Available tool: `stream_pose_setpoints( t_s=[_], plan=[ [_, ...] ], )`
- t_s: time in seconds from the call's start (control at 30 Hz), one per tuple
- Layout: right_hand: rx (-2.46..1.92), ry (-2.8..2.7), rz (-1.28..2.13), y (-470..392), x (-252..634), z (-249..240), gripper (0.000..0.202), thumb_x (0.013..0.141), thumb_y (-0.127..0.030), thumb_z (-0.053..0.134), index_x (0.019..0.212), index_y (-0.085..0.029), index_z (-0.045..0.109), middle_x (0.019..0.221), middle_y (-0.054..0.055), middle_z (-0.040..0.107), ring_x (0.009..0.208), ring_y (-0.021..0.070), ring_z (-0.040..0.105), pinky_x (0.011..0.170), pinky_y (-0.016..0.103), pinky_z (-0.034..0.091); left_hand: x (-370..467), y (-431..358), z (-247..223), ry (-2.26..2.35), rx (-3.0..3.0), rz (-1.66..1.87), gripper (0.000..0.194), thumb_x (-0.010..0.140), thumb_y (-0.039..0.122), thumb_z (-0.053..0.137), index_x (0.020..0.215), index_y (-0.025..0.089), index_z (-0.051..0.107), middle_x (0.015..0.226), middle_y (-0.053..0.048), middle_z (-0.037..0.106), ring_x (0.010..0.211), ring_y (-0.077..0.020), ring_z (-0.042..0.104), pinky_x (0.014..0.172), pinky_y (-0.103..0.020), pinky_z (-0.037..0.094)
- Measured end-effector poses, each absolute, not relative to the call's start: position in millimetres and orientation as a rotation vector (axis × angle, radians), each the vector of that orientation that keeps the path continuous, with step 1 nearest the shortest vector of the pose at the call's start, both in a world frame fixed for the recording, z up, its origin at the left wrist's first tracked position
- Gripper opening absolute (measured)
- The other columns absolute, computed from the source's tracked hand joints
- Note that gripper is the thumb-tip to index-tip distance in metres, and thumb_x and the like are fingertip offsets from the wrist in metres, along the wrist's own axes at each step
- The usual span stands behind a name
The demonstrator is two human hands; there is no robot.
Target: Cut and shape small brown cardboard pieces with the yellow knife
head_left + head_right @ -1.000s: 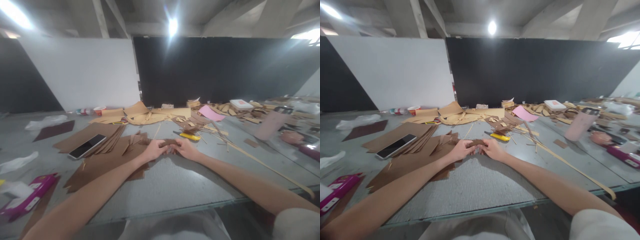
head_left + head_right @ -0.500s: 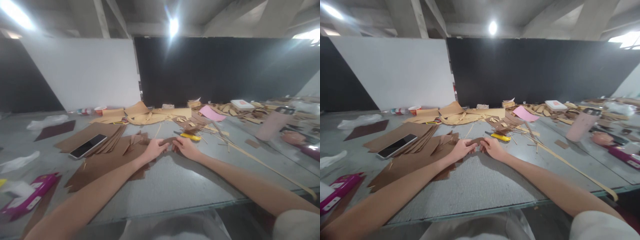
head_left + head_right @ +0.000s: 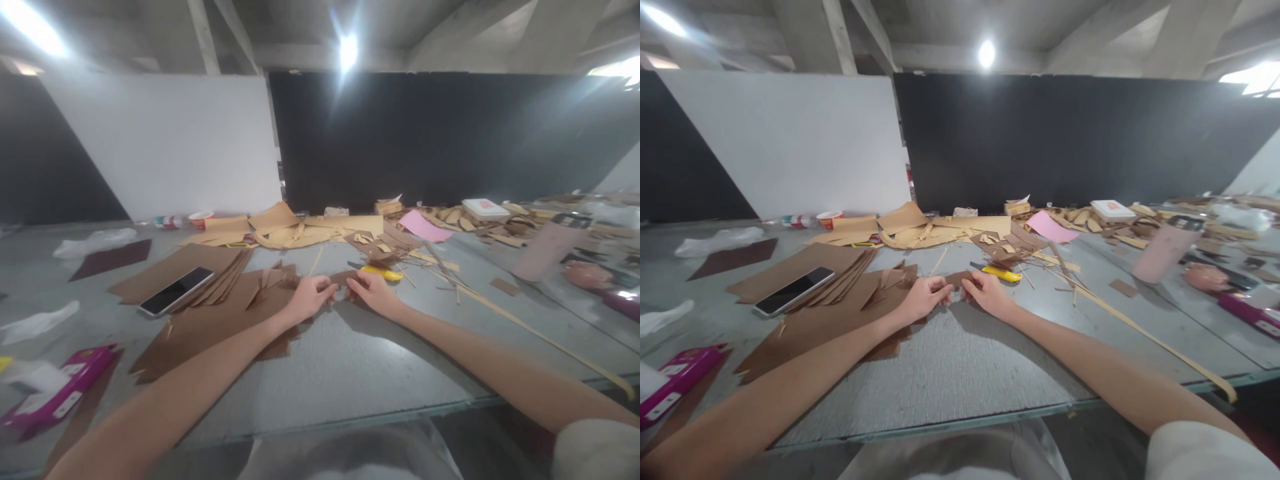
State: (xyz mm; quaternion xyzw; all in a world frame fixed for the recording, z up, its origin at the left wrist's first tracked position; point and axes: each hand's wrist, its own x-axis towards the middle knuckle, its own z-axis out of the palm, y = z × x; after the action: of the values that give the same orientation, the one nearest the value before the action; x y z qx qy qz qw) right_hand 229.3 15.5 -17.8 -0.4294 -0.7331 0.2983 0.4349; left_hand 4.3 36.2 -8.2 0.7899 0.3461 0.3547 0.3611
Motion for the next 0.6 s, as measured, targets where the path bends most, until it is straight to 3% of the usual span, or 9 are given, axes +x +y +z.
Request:
stream_pose_setpoints(
  t_s=[0.27, 0.6],
  plan=[
    [-1.104, -1.868, 0.849, 11.6, 227.8, -13.9, 0.035, 0.09, -0.055, 0.075, 0.083, -0.021, 0.07, 0.07, 0.002, 0.075, 0.059, 0.0173, 0.065, 0.056, 0.028, 0.048, 3.8, 34.0, -12.3, 0.883, 2.13, 0.874, 0.032, 0.097, 0.037, 0.061, 0.072, 0.017, 0.065, 0.07, -0.001, 0.071, 0.066, -0.0148, 0.063, 0.065, -0.024, 0.046],
    [-1.09, -1.825, 0.902, 10.9, 227.5, -8.1, 0.037, 0.09, -0.056, 0.073, 0.082, -0.02, 0.07, 0.073, 0.004, 0.076, 0.064, 0.0181, 0.068, 0.062, 0.029, 0.052, 5.3, 33.0, -8.2, 0.846, 2.091, 0.902, 0.037, 0.098, 0.046, 0.062, 0.075, 0.017, 0.067, 0.07, -0.002, 0.071, 0.065, -0.0155, 0.065, 0.068, -0.026, 0.049]
  ],
)
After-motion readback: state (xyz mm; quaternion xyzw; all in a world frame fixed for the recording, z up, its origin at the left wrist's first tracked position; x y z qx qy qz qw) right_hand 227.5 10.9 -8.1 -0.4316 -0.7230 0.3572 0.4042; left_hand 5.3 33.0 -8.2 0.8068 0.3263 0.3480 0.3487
